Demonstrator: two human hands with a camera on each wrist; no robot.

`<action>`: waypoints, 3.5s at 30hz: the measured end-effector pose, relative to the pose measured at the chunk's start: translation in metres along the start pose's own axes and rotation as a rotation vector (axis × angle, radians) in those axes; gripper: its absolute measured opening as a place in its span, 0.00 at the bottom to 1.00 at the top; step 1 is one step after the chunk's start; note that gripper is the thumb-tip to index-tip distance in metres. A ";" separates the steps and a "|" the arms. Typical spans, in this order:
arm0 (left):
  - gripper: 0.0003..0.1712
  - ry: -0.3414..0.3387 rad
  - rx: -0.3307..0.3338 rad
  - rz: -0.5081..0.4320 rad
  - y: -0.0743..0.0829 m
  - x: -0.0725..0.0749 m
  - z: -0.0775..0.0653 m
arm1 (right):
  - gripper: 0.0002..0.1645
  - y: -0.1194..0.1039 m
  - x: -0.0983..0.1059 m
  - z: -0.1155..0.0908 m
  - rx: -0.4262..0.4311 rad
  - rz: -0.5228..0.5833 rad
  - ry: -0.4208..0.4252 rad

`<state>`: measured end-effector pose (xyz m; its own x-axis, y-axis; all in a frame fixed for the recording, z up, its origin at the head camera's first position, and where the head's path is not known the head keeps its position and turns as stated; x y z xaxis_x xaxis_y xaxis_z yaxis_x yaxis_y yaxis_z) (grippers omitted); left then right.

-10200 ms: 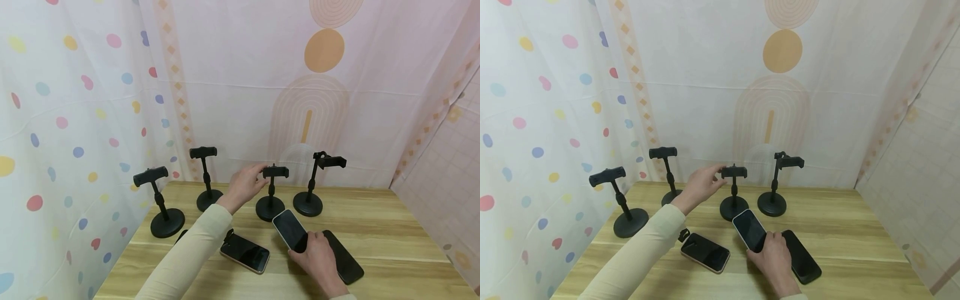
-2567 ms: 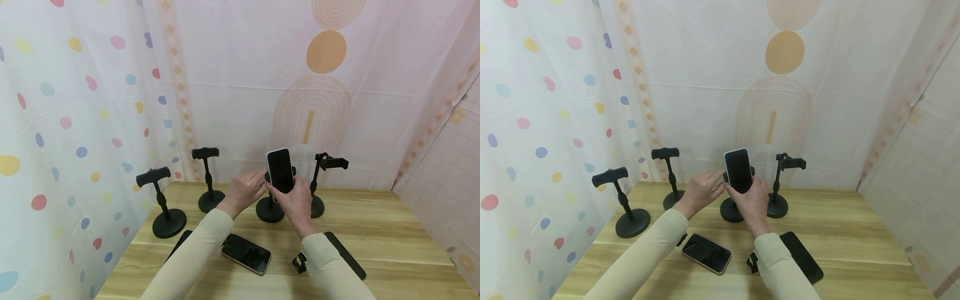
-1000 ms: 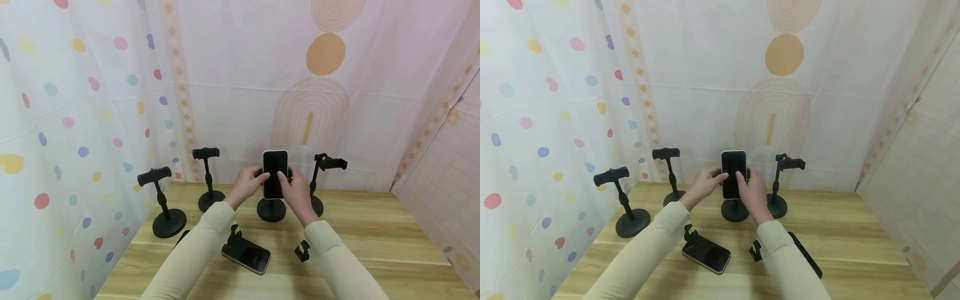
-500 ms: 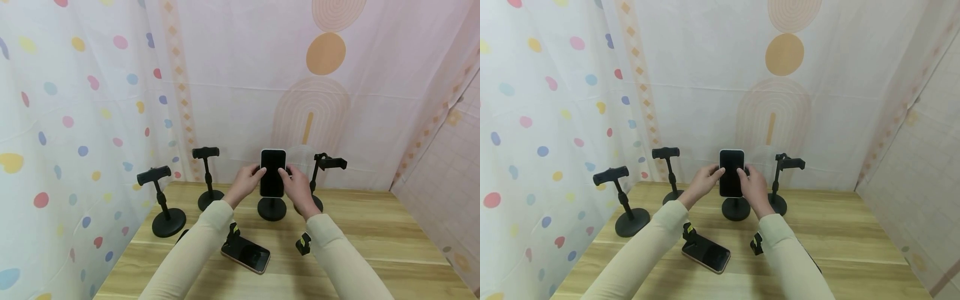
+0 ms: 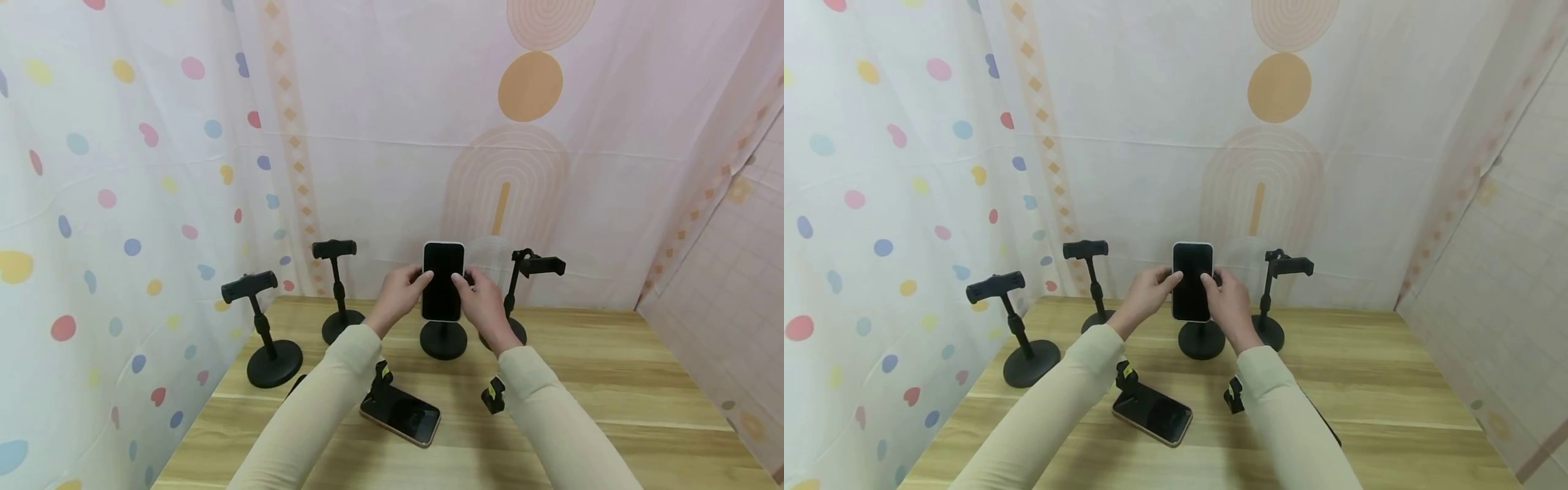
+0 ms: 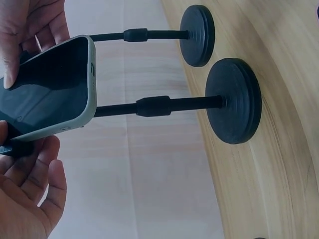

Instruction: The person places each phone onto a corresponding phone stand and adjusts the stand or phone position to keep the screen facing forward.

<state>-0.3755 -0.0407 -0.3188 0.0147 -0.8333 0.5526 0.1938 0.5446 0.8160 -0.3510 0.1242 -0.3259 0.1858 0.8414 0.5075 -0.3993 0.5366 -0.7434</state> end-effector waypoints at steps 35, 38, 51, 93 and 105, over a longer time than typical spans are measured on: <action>0.16 0.004 0.015 -0.054 -0.006 -0.005 0.000 | 0.27 0.003 0.000 0.002 0.023 -0.002 -0.046; 0.16 0.008 0.036 -0.069 -0.008 -0.005 0.001 | 0.28 0.005 -0.001 0.002 0.022 0.019 -0.047; 0.16 0.062 0.035 -0.037 -0.009 -0.003 0.009 | 0.30 0.010 -0.003 0.011 -0.018 0.089 -0.044; 0.15 0.142 0.109 0.059 -0.006 -0.002 0.006 | 0.21 0.010 -0.005 0.015 -0.021 0.016 -0.082; 0.16 0.200 0.092 0.087 -0.009 -0.005 0.003 | 0.24 0.013 -0.009 0.015 -0.033 0.022 -0.071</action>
<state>-0.3801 -0.0417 -0.3285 0.2236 -0.7803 0.5840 0.0928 0.6135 0.7842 -0.3709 0.1231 -0.3335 0.1123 0.8471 0.5195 -0.3725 0.5206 -0.7683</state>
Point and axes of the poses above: each hand's wrist, its own z-axis towards the middle knuckle, its own x-axis out of the back of the hand, y = z × x, the point moved 7 cm from there along z, towards the middle knuckle, and after that the axes turned 13 degrees about x, right-handed, at the moved point
